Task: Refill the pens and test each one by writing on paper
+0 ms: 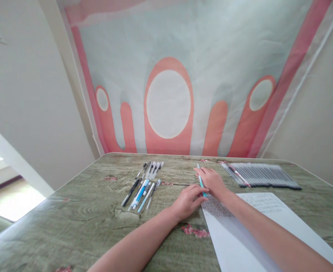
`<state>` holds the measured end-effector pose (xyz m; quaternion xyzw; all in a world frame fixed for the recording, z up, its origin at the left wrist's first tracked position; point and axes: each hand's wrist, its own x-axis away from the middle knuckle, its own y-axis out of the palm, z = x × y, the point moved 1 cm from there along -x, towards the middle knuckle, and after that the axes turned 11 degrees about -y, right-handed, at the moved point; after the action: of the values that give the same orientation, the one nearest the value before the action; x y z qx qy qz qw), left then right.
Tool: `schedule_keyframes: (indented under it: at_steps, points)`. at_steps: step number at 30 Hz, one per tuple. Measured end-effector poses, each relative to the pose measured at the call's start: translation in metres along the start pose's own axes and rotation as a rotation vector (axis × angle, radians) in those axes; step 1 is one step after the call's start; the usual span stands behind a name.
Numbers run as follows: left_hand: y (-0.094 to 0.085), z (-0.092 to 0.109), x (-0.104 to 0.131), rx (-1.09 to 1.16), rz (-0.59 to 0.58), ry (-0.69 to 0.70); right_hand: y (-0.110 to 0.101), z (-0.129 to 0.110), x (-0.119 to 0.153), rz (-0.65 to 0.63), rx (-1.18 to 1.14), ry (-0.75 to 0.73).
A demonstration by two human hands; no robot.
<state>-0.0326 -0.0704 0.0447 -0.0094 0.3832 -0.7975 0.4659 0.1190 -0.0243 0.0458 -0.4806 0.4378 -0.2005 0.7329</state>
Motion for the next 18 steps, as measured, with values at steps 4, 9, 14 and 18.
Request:
schedule_keyframes:
  at_steps: [4, 9, 14, 18]
  points:
    - [-0.001, -0.004, -0.001, -0.013, 0.011, -0.014, 0.003, 0.008, 0.001, 0.061, -0.257, 0.124]
    - [0.0, -0.012, -0.002, -0.034, 0.054, -0.061, 0.006, 0.013, -0.002, 0.115, -0.845, 0.33]
    - [0.001, -0.016, -0.003, -0.075, 0.024, -0.089, 0.013, 0.007, -0.005, 0.013, -1.215, 0.401]
    - [0.002, -0.015, -0.002, -0.075, -0.009, -0.095, 0.014, 0.022, -0.005, 0.048, -1.081, 0.424]
